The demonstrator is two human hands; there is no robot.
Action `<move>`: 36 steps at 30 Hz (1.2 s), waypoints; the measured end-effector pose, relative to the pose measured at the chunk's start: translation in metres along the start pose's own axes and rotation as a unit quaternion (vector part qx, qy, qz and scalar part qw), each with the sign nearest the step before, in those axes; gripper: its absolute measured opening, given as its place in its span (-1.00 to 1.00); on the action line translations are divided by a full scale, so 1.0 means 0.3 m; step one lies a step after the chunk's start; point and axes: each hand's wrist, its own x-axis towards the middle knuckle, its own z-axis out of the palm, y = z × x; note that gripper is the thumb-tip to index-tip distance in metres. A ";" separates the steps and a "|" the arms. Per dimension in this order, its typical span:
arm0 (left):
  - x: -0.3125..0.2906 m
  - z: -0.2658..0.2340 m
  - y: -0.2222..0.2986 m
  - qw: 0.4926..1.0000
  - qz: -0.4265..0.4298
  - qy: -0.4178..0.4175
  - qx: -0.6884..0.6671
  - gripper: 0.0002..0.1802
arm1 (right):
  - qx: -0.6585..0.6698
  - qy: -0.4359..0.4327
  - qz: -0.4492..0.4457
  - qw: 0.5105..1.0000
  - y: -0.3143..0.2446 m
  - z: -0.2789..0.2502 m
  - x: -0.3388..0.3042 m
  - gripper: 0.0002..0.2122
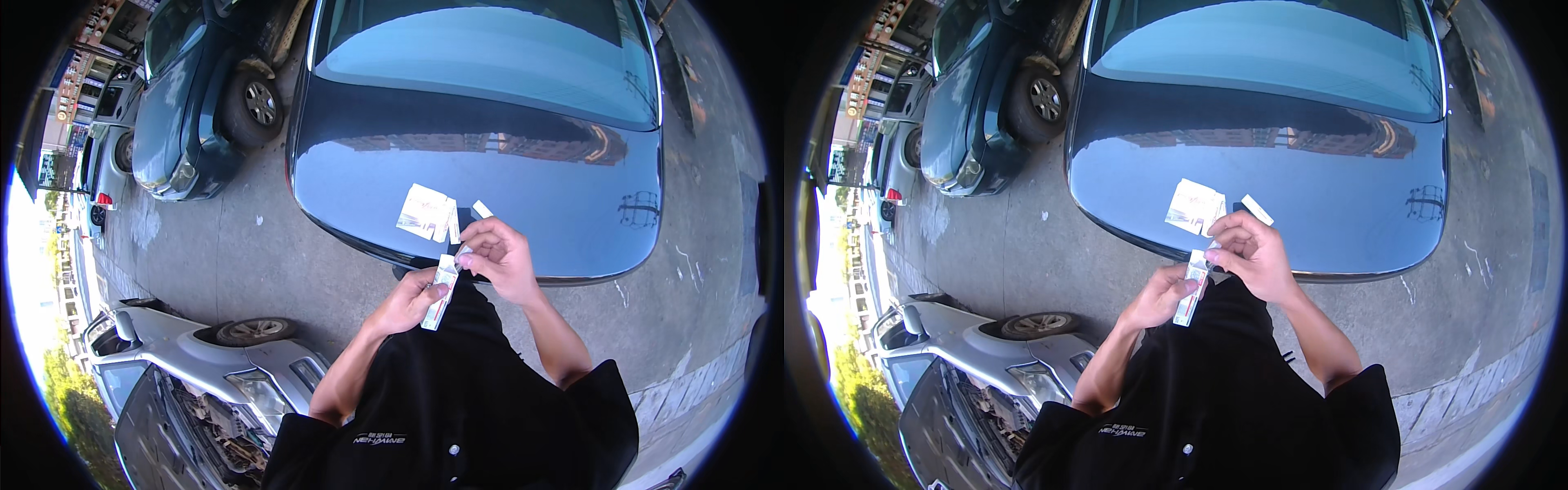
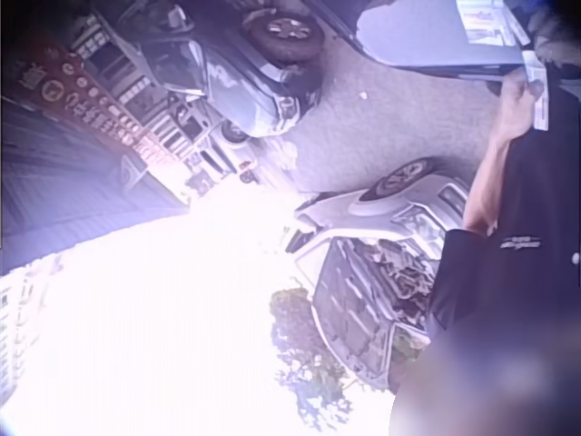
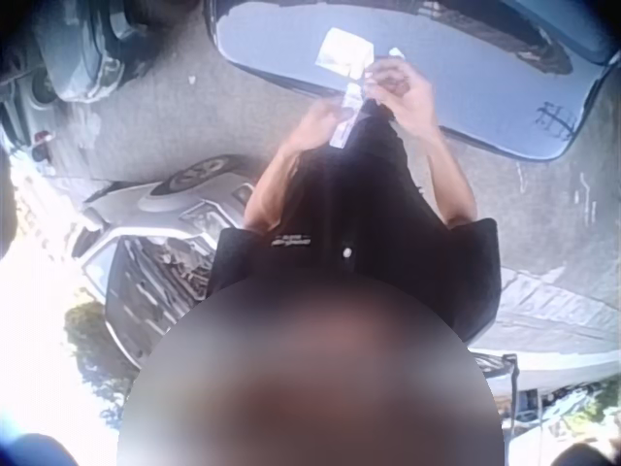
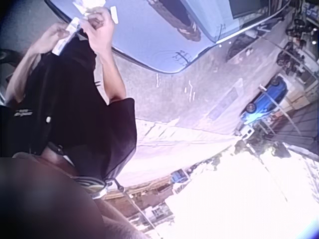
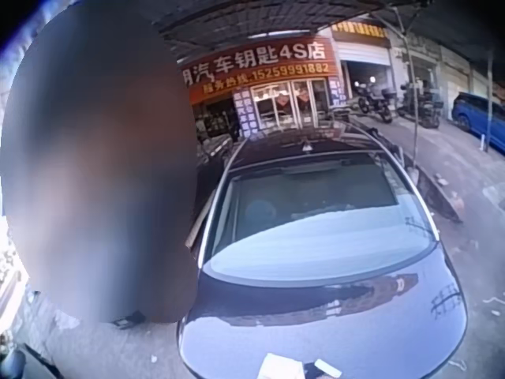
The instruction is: The person unpacks new spark plugs from boxes and places them on a car trunk. They then move to the engine bay, remove old spark plugs, and install new ones using a socket wrench. The person tightens each spark plug in sequence.
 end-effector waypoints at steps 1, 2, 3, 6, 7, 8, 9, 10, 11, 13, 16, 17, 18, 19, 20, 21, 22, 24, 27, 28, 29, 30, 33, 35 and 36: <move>0.002 0.003 0.008 1.000 0.005 -0.003 0.021 -0.73 | -0.007 -0.008 -0.008 1.000 -0.008 0.008 -0.004 -0.84; 0.003 0.005 0.015 0.999 0.019 -0.006 0.028 -0.72 | -0.053 0.005 -0.034 0.998 -0.013 0.015 -0.008 -0.82; 0.004 0.006 0.020 0.999 0.029 -0.007 0.040 -0.72 | -0.091 -0.009 -0.060 0.994 -0.017 0.018 -0.009 -0.83; 0.005 0.003 0.024 0.998 0.034 -0.002 0.050 -0.70 | -0.201 -0.028 -0.117 0.972 -0.015 0.020 0.001 -0.85; 0.006 0.001 0.022 0.998 0.027 -0.001 0.055 -0.70 | -0.203 -0.029 -0.102 0.973 -0.012 0.019 0.003 -0.86; 0.007 -0.001 0.019 0.998 0.033 0.004 0.054 -0.69 | -0.208 -0.029 -0.094 0.973 -0.006 0.019 0.006 -0.86; 0.008 -0.002 0.015 0.998 0.034 0.006 0.059 -0.69 | -0.213 -0.030 -0.086 0.973 0.001 0.019 0.007 -0.87; 0.009 -0.001 0.011 0.997 0.029 0.013 0.071 -0.69 | -0.203 -0.035 -0.086 0.975 0.010 0.021 0.005 -0.88; 0.011 0.004 0.007 0.998 0.029 0.020 0.061 -0.68 | -0.193 -0.041 -0.085 0.977 0.020 0.025 0.002 -0.90; 0.017 0.024 -0.005 0.997 0.005 0.040 0.063 -0.68 | -0.132 -0.023 -0.033 0.990 0.048 0.033 -0.007 -0.92; 0.025 0.056 -0.030 0.996 0.006 0.060 0.064 -0.67 | 0.001 0.031 0.094 0.995 0.102 0.040 -0.021 -0.92; 0.028 0.064 -0.043 0.996 0.010 0.067 0.059 -0.67 | 0.005 0.040 0.096 0.995 0.123 0.041 -0.026 -0.92; 0.030 0.071 -0.058 0.995 0.007 0.075 0.061 -0.67 | 0.012 0.052 0.102 0.993 0.144 0.043 -0.033 -0.91; 0.032 0.074 -0.074 0.994 0.015 0.083 0.063 -0.66 | 0.018 0.064 0.109 0.992 0.165 0.042 -0.038 -0.91; 0.033 0.071 -0.092 0.993 -0.001 0.085 0.077 -0.66 | -0.011 0.062 0.099 0.993 0.185 0.040 -0.043 -0.91; 0.037 0.067 -0.111 0.992 -0.005 0.086 0.089 -0.66 | -0.041 0.060 0.090 0.993 0.203 0.036 -0.045 -0.90; 0.037 0.066 -0.132 0.990 -0.015 0.090 0.105 -0.65 | -0.069 0.056 0.083 0.993 0.221 0.032 -0.046 -0.90; 0.040 0.069 -0.173 0.990 -0.010 0.104 0.095 -0.64 | -0.112 0.071 0.085 0.987 0.248 0.022 -0.047 -0.88; 0.047 0.064 -0.218 0.988 -0.003 0.114 0.102 -0.63 | -0.195 0.041 0.024 0.980 0.268 0.004 -0.056 -0.85; 0.050 0.061 -0.227 0.987 0.001 0.116 0.107 -0.63 | -0.220 0.027 -0.001 0.975 0.270 -0.003 -0.061 -0.84; 0.056 0.057 -0.234 0.988 0.004 0.114 0.100 -0.62 | -0.199 0.006 0.026 0.980 0.271 -0.012 -0.061 -0.83; 0.063 0.054 -0.238 0.989 0.008 0.111 0.093 -0.61 | -0.173 -0.009 0.060 0.983 0.272 -0.024 -0.062 -0.82; 0.093 0.043 -0.244 0.990 -0.014 0.103 0.097 -0.58 | -0.040 -0.044 0.168 0.984 0.281 -0.092 -0.031 -0.84; 0.110 0.034 -0.245 0.981 -0.041 0.126 0.139 -0.54 | -0.006 0.048 0.151 0.987 0.309 -0.154 0.034 -0.85; 0.114 0.028 -0.245 0.984 -0.057 0.125 0.114 -0.56 | -0.053 0.065 0.131 0.988 0.325 -0.196 0.074 -0.86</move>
